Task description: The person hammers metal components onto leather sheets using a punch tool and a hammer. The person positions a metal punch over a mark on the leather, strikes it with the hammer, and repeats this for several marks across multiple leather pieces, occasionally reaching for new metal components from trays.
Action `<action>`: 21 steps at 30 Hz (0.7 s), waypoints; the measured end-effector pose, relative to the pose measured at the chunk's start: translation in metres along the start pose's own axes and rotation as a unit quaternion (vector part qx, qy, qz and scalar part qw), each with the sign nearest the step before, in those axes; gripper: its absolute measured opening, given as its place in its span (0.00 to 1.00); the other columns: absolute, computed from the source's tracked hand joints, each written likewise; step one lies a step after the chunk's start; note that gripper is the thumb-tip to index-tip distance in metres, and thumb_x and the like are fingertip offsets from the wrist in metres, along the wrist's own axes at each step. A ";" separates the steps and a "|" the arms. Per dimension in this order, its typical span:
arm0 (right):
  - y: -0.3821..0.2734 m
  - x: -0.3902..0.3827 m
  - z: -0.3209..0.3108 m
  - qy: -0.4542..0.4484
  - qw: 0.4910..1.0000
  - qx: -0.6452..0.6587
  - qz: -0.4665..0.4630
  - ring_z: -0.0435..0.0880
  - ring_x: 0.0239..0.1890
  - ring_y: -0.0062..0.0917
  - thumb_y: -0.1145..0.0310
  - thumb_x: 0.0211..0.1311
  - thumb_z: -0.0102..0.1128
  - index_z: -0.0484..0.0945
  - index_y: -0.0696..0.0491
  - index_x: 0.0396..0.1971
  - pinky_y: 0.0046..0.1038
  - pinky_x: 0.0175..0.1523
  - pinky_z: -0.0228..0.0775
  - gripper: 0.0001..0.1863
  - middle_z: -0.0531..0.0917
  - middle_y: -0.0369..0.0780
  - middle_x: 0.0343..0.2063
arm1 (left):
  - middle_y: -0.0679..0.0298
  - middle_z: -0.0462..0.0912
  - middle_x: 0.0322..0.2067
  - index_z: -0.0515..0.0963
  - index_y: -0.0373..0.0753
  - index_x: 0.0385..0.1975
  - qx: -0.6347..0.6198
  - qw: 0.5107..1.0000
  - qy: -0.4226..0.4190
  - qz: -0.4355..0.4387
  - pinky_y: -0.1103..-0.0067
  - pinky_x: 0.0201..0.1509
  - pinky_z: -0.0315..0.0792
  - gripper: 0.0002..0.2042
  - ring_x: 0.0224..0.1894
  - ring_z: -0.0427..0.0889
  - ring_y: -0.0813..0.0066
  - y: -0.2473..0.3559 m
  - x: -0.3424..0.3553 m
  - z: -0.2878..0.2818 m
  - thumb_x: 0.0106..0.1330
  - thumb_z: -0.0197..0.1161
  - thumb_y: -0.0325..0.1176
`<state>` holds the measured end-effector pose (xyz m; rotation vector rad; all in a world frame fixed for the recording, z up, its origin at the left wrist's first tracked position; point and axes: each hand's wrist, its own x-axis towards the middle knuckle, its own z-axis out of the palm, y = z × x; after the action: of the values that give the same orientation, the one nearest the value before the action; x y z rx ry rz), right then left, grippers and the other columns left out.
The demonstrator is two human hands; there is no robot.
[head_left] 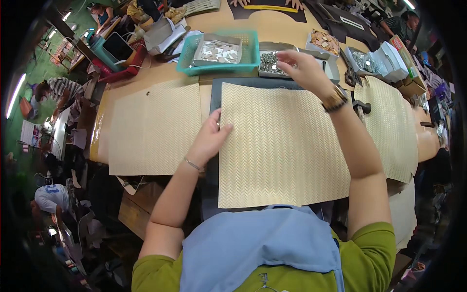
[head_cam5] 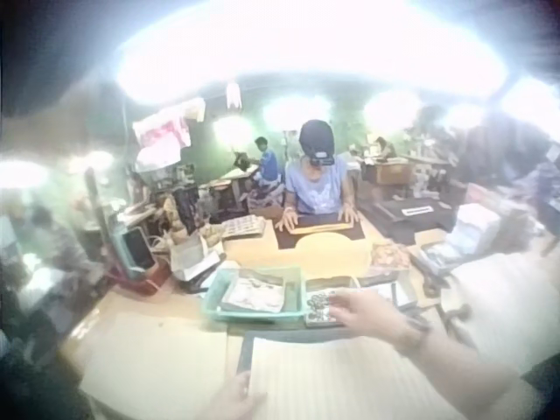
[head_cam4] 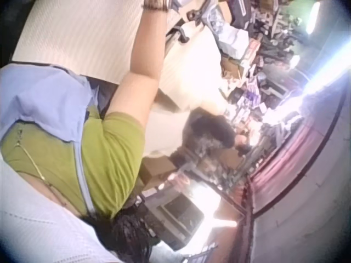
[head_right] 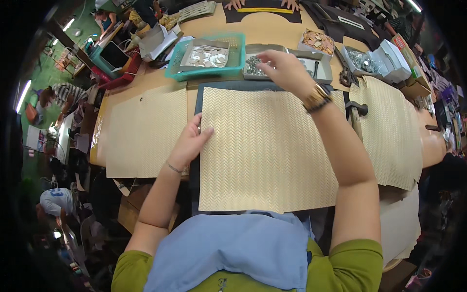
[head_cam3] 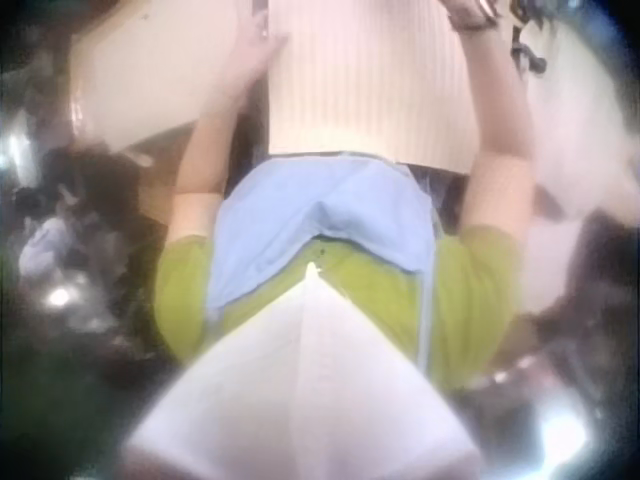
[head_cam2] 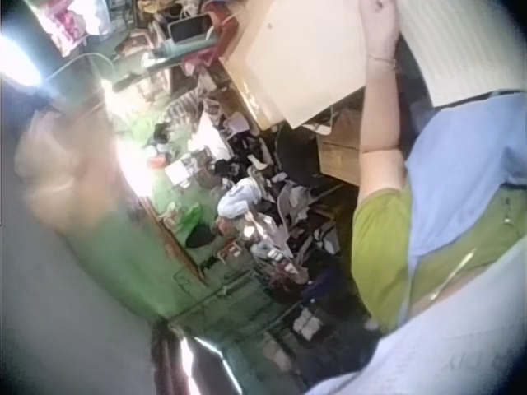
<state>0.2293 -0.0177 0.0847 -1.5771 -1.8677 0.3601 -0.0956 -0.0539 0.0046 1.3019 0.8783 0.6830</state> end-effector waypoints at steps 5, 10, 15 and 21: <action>-0.006 0.094 0.078 -0.032 0.998 -0.043 -0.035 0.88 0.47 0.39 0.57 0.67 0.63 0.85 0.50 0.50 0.39 0.53 0.79 0.17 0.89 0.44 0.44 | 0.56 0.77 0.59 0.61 0.29 0.68 0.016 0.993 0.075 0.092 0.77 0.64 0.72 0.23 0.59 0.78 0.75 -0.010 -0.015 0.012 0.75 0.55 0.21; 0.073 0.132 0.058 0.024 0.985 -0.161 0.060 0.88 0.43 0.35 0.59 0.60 0.69 0.86 0.55 0.46 0.38 0.51 0.79 0.18 0.89 0.46 0.39 | 0.55 0.76 0.61 0.59 0.29 0.70 0.036 0.986 0.084 0.138 0.78 0.66 0.71 0.25 0.60 0.77 0.75 -0.017 -0.006 0.024 0.75 0.54 0.21; 0.067 0.091 0.040 -0.168 0.953 -0.241 0.070 0.89 0.41 0.36 0.59 0.51 0.76 0.88 0.54 0.39 0.37 0.50 0.79 0.18 0.90 0.44 0.35 | 0.53 0.77 0.60 0.60 0.27 0.70 0.029 0.985 0.100 0.137 0.78 0.67 0.69 0.25 0.62 0.76 0.73 -0.019 -0.016 0.016 0.74 0.54 0.23; 0.094 0.070 0.041 -0.103 0.982 -0.154 0.040 0.88 0.41 0.39 0.68 0.49 0.69 0.88 0.53 0.30 0.38 0.51 0.80 0.08 0.89 0.47 0.32 | 0.52 0.78 0.60 0.62 0.26 0.69 0.020 0.987 0.092 0.133 0.78 0.66 0.68 0.25 0.62 0.77 0.72 -0.016 -0.013 0.019 0.74 0.55 0.24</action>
<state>0.2719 0.0792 0.0197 -1.8855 -2.1003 0.2877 -0.0870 -0.0777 -0.0085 1.4231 0.8779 1.0129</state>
